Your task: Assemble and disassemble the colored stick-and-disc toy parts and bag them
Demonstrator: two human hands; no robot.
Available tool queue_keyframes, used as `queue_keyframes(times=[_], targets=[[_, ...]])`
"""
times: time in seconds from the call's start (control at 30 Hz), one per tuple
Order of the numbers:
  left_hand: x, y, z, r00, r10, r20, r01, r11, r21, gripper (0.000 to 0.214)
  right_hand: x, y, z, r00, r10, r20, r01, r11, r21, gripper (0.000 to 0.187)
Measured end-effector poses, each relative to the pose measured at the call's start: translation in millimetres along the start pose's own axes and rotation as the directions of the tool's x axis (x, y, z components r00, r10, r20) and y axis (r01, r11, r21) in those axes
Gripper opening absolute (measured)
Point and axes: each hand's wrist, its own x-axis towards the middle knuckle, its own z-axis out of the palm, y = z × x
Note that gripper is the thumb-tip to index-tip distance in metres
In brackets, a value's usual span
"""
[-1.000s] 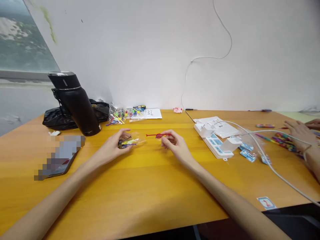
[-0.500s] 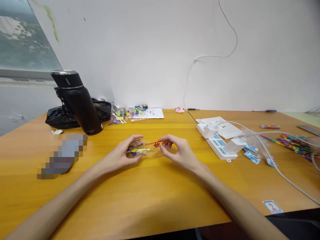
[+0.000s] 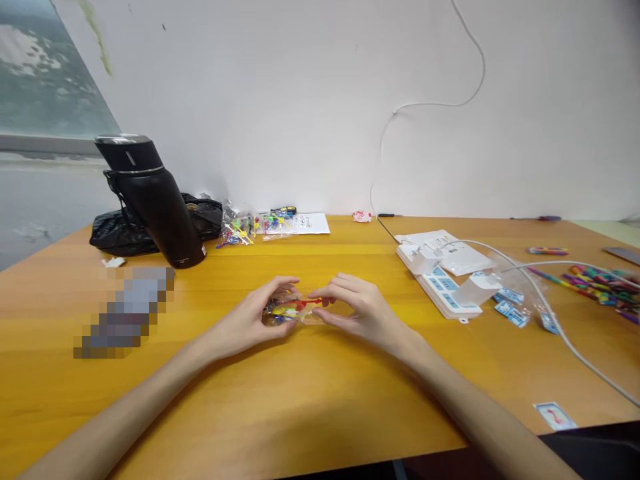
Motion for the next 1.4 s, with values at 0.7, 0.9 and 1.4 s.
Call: queue_keyframes(times=[0.7, 0.9, 1.4], targets=[[0, 3, 8.3, 0.999, -0.045, 0.005, 0.045, 0.995, -0.092, 0.052, -2, -3, 8, 0.995, 0.098, 0.008, -0.096, 0.959, 0.268, 0.015], [-2, 4, 6.9, 0.995, -0.095, 0.020, 0.097, 0.975, -0.202, 0.054, 3, -5, -3, 0.968, 0.250, -0.025, -0.231, 0.925, 0.303, 0.017], [2, 15, 2.8, 0.995, -0.054, -0.081, 0.035, 0.975, -0.219, 0.025, 5, 6, -13, 0.894, 0.444, -0.061, -0.317, 0.723, 0.614, 0.010]])
